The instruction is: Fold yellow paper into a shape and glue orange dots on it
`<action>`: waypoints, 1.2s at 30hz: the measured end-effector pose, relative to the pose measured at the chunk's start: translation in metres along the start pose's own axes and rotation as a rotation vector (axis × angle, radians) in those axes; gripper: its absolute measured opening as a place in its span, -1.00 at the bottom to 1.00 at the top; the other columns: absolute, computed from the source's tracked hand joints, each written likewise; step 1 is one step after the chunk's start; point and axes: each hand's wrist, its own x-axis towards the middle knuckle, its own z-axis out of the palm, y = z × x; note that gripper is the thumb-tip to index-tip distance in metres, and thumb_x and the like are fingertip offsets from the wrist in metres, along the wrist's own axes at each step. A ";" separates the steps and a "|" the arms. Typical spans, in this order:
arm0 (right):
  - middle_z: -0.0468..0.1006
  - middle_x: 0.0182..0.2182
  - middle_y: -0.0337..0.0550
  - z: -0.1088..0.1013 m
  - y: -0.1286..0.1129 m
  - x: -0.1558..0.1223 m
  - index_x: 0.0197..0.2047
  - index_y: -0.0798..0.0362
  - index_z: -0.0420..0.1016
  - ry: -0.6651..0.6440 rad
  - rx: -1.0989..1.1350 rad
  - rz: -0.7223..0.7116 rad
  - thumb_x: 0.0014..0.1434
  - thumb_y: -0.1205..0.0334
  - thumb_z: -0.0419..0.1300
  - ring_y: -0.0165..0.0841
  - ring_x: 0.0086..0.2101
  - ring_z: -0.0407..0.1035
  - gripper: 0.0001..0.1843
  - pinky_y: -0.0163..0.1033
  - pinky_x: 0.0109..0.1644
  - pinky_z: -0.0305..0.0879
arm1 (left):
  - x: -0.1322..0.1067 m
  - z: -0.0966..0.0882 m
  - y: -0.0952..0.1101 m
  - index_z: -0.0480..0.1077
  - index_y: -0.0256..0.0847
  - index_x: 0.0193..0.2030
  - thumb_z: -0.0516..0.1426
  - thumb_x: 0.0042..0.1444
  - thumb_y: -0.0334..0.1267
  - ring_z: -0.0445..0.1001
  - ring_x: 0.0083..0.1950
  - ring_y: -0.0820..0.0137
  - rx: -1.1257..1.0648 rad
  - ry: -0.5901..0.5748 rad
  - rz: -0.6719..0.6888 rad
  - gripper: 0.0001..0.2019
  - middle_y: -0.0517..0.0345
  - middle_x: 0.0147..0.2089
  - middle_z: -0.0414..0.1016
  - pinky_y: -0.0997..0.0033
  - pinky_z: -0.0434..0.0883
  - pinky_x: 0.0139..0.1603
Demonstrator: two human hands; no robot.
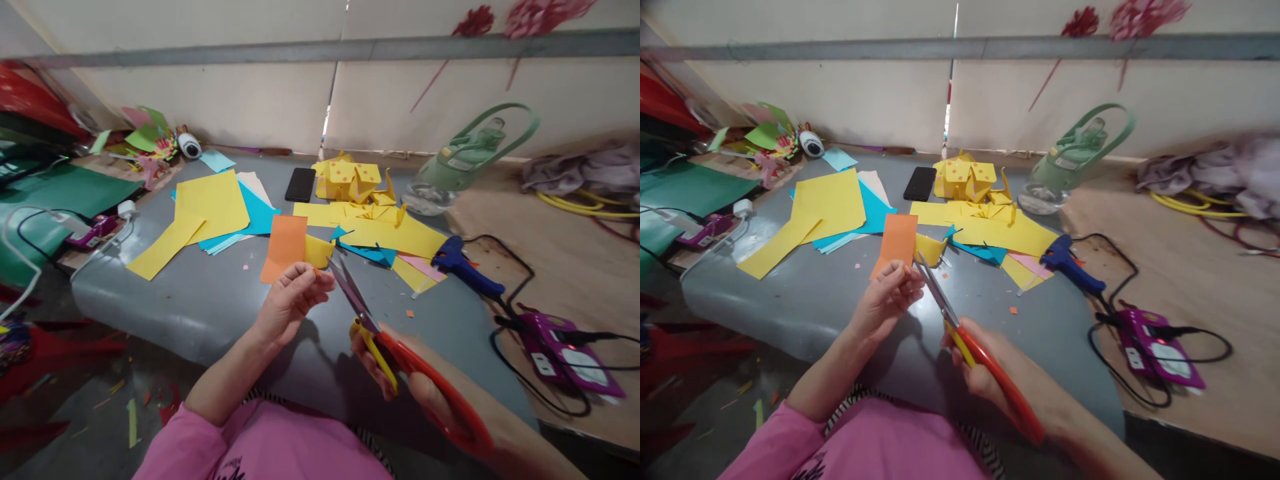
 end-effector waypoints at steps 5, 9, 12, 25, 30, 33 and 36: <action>0.43 -0.29 -0.18 0.000 -0.018 0.017 -0.10 -0.04 0.36 0.324 0.047 -0.027 0.08 -0.13 0.33 -0.34 -0.32 0.38 -0.55 -0.25 -0.26 0.41 | -0.008 0.001 0.013 0.54 -0.21 -0.37 0.33 0.10 -0.23 0.59 -0.23 0.41 0.565 -0.107 0.222 -0.88 0.10 -0.32 0.66 0.52 0.42 -0.14; 0.47 -0.25 -0.20 -0.010 -0.031 0.036 -0.15 -0.04 0.34 0.377 -0.048 -0.121 0.14 0.08 0.30 -0.34 -0.27 0.43 -0.72 -0.22 -0.17 0.42 | -0.014 0.007 0.029 0.61 -0.18 -0.34 0.27 0.15 -0.29 0.53 -0.31 0.44 1.015 -0.236 0.353 -0.92 0.13 -0.36 0.63 0.56 0.34 -0.21; 0.49 -0.29 -0.23 -0.013 -0.036 0.042 -0.19 -0.03 0.34 0.320 -0.131 -0.160 0.17 0.14 0.26 -0.36 -0.31 0.43 -0.80 -0.23 -0.20 0.39 | -0.016 0.010 0.035 0.64 -0.13 -0.29 0.25 0.16 -0.30 0.54 -0.30 0.42 1.158 -0.314 0.392 -0.91 0.15 -0.33 0.64 0.57 0.31 -0.23; 0.45 -0.42 -0.30 -0.010 -0.033 0.049 -0.28 -0.01 0.35 0.320 -0.206 -0.066 0.02 0.22 0.28 -0.40 -0.43 0.31 -0.79 -0.29 -0.35 0.27 | -0.016 0.014 0.042 0.57 -0.19 -0.25 0.18 0.15 -0.41 0.57 -0.31 0.43 1.424 -0.459 0.443 -0.87 0.19 -0.29 0.66 0.54 0.37 -0.29; 0.42 -0.39 -0.32 0.001 -0.029 0.054 -0.30 -0.04 0.27 0.472 0.119 -0.169 0.00 0.17 0.32 -0.43 -0.43 0.36 -0.72 -0.28 -0.34 0.37 | -0.018 0.011 0.035 0.53 -0.19 -0.23 0.26 0.16 -0.26 0.59 -0.23 0.45 1.192 -0.360 0.442 -0.92 0.18 -0.26 0.65 0.54 0.46 -0.17; 0.42 -0.42 -0.33 0.008 -0.032 0.055 -0.29 -0.06 0.26 0.514 0.173 -0.165 0.03 0.13 0.29 -0.44 -0.49 0.34 -0.73 -0.29 -0.41 0.36 | -0.018 0.009 0.023 0.51 -0.20 -0.27 0.26 0.16 -0.26 0.56 -0.27 0.47 1.025 -0.268 0.420 -0.93 0.17 -0.29 0.62 0.54 0.47 -0.19; 0.43 -0.43 -0.33 0.012 -0.033 0.055 -0.27 -0.06 0.25 0.547 0.190 -0.189 0.03 0.13 0.29 -0.46 -0.50 0.33 -0.72 -0.31 -0.43 0.35 | -0.017 0.008 0.012 0.48 -0.21 -0.30 0.28 0.15 -0.24 0.53 -0.28 0.49 0.902 -0.197 0.402 -0.90 0.17 -0.30 0.59 0.53 0.47 -0.19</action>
